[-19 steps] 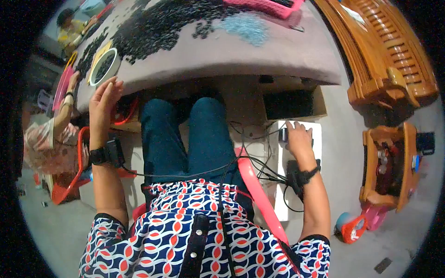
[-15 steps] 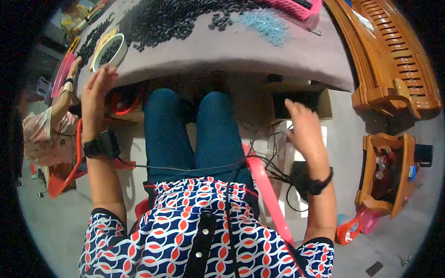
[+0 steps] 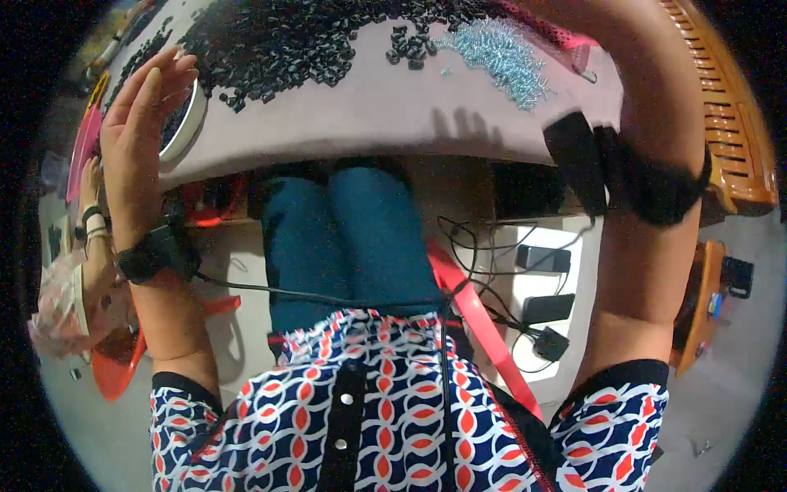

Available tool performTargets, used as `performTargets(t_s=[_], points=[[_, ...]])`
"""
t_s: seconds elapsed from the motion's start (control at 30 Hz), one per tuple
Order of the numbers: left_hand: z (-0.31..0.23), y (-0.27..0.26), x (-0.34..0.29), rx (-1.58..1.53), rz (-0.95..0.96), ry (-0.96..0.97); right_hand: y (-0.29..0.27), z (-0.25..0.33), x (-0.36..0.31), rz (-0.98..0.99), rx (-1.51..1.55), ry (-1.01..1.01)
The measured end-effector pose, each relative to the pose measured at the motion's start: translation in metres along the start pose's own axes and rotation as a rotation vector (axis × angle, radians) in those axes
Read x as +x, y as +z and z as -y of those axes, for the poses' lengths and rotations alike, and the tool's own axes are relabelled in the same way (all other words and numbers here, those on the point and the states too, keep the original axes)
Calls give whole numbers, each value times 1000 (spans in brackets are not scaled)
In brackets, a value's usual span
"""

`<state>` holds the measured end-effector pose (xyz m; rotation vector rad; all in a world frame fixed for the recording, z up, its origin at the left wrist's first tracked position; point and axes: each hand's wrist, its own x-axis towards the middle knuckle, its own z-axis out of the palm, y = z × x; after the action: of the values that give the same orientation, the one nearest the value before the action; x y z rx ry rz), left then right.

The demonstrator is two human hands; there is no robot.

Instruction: Sorting and examining small black plastic components on a table.

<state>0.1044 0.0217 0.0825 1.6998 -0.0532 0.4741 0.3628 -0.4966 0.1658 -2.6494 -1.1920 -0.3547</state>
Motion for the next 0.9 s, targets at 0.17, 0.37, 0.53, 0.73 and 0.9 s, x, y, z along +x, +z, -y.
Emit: performTargets(t_s=[0.17,0.37,0.53,0.73,0.9], points=[[-44,-34,-37,276,-38,90,10,288,12,4,43,-31],[-39,-36,-85,302,-18,-18,-2,285,-2,49,98,1],[-29,-17,-65,245,27,-42,21,198,-20,51,150,13],[21,6,17,77,118,-90,70,146,40,56,361,194],[1,28,64,55,166,68,54,98,61,-121,394,103]])
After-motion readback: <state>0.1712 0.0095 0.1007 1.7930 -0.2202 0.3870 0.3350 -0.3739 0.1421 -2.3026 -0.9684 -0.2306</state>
